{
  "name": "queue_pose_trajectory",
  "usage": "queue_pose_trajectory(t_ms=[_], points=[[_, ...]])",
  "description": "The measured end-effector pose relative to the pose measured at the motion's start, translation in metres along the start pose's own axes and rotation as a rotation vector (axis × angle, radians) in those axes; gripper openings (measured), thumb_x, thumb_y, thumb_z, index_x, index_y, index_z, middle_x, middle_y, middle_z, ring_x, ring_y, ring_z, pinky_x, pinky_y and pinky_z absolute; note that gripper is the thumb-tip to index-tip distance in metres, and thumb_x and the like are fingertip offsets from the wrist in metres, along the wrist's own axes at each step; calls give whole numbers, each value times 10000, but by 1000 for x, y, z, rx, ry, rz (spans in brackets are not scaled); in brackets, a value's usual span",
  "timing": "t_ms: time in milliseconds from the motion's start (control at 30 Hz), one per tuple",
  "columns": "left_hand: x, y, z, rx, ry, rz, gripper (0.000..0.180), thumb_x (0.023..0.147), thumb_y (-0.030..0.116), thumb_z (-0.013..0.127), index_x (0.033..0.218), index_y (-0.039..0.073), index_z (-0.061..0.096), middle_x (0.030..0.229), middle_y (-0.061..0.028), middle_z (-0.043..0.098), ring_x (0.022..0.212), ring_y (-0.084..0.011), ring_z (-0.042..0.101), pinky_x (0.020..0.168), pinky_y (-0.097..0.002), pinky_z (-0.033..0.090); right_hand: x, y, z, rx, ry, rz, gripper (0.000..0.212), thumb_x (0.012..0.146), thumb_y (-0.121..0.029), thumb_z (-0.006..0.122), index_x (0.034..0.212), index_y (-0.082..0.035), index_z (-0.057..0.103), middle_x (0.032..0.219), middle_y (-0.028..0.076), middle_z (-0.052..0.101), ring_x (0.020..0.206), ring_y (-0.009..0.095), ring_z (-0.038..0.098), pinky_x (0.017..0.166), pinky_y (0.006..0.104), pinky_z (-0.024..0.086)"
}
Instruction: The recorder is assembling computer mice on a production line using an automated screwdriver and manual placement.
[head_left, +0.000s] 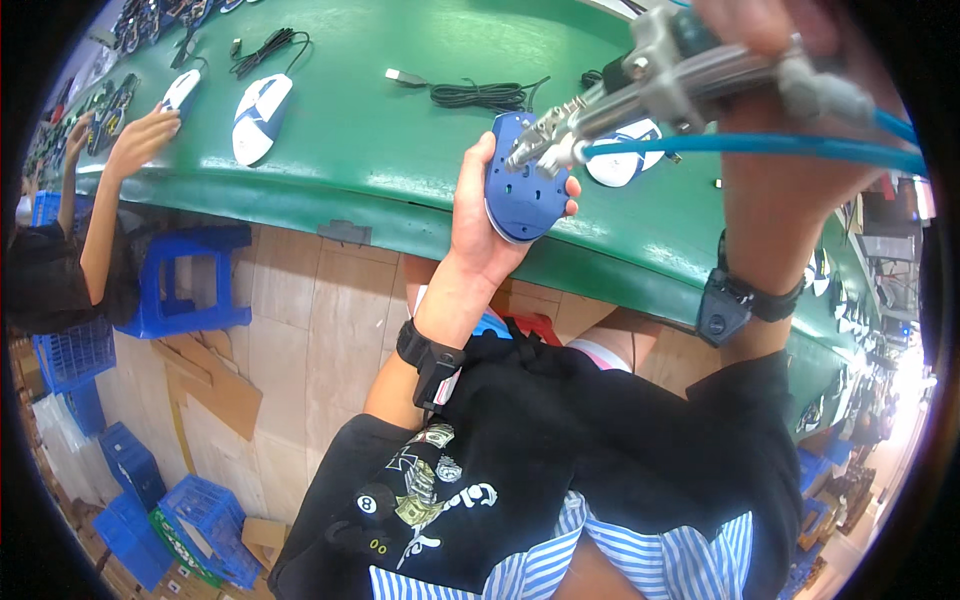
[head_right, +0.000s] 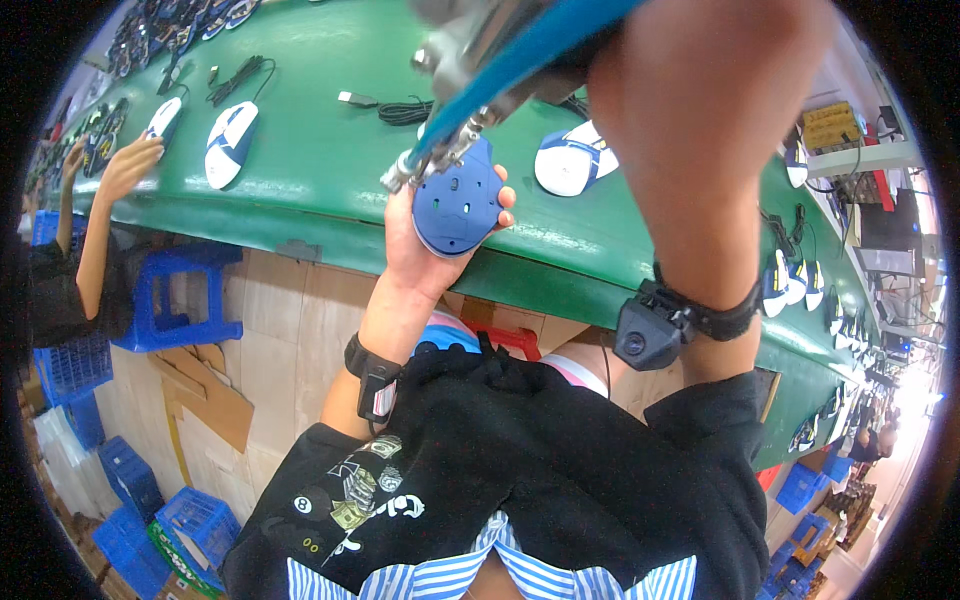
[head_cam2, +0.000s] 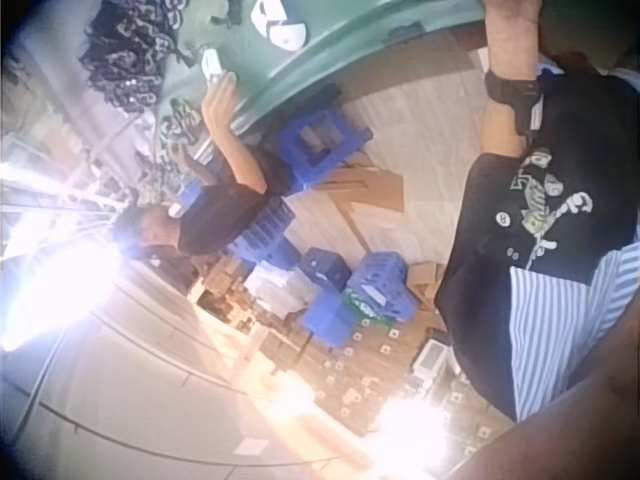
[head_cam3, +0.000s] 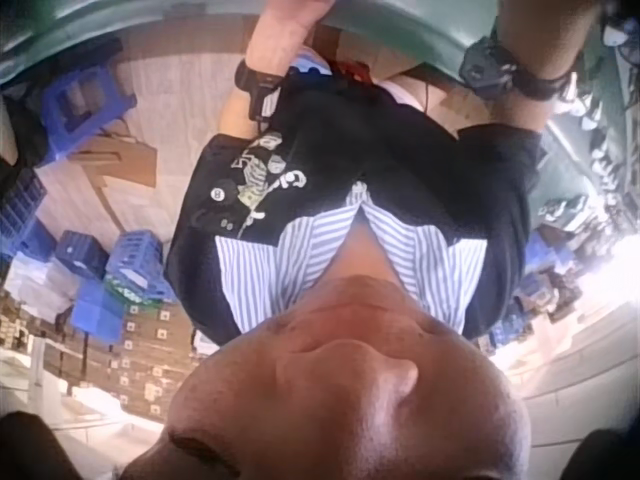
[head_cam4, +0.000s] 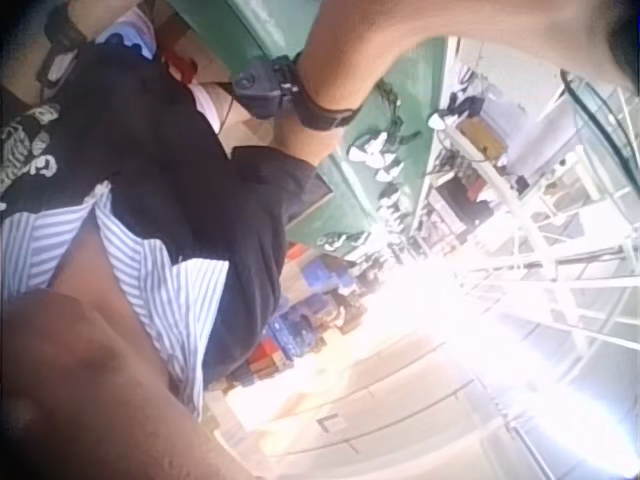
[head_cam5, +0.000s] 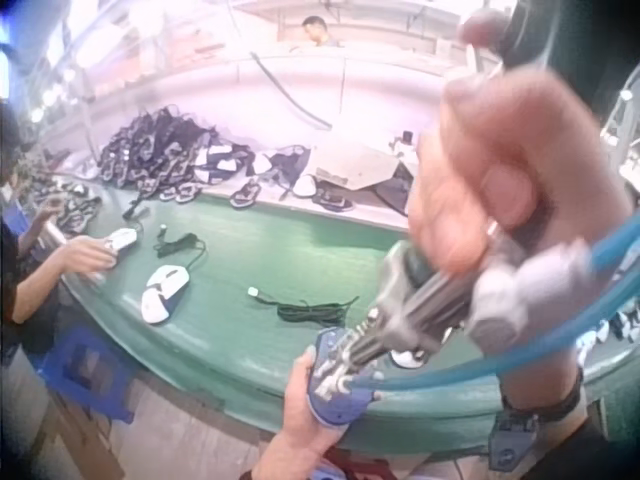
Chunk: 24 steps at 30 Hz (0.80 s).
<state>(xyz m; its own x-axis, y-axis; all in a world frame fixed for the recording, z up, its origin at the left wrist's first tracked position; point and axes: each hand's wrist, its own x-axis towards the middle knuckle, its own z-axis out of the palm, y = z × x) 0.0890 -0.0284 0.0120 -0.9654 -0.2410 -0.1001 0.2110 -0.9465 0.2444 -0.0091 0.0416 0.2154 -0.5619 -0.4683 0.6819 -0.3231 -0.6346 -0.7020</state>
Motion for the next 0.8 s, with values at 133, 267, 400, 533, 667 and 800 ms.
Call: queue_pose_trajectory(t_ms=[133, 267, 400, 533, 667, 800], points=[[2, -1, 0, 21, -24, -10, 543, 1019, 475, 346, 1247, 25, 547, 1036, -151, 659, 834, -286, 675, 718, -415, 576, -18, 11, 9, -94, 107, 37, 146, 964, -112, 540, 1063, -15, 494, 536, -26, 380, 429, 104, 444, 483, 227, 415], [1, 1, 1, 9, -13, -30, 555, 1017, 483, 356, 1249, 24, 562, 1037, -150, 673, 837, -284, 681, 715, -416, 577, -23, 14, 13, -120, 137, 61, 153, 961, -110, 540, 1071, -16, 489, 536, -26, 375, 428, 105, 441, 483, 228, 413], [0, 2, 2, 16, 6, -31, 557, 1013, 488, 363, 1237, 24, 574, 1040, -150, 674, 835, -280, 685, 720, -415, 581, -24, 18, 14, -145, 139, 67, 161, 958, -108, 540, 1079, -18, 485, 535, -27, 370, 428, 106, 437, 483, 229, 412], [-1, 3, 5, 6, 12, -53, 558, 1012, 489, 365, 1239, 24, 573, 1044, -148, 675, 830, -279, 688, 726, -413, 583, -26, 20, 10, -200, 76, 33, 170, 955, -106, 541, 1088, -20, 480, 534, -27, 364, 427, 107, 433, 484, 230, 410], [0, 2, -1, 53, 24, -33, 548, 1013, 482, 366, 1241, 26, 569, 1072, -150, 675, 859, -280, 688, 737, -412, 585, -27, 24, 18, -274, 51, 6, 179, 952, -103, 541, 1096, -21, 475, 533, -28, 359, 426, 108, 430, 484, 230, 409], [-2, 9, -1, 48, -55, -4, 531, 1019, 475, 361, 1244, 37, 561, 1100, -159, 669, 893, -290, 683, 750, -415, 586, -11, 8, 5, -319, -77, -132, 188, 949, -101, 541, 1105, -23, 471, 532, -28, 354, 426, 109, 426, 485, 231, 407]])
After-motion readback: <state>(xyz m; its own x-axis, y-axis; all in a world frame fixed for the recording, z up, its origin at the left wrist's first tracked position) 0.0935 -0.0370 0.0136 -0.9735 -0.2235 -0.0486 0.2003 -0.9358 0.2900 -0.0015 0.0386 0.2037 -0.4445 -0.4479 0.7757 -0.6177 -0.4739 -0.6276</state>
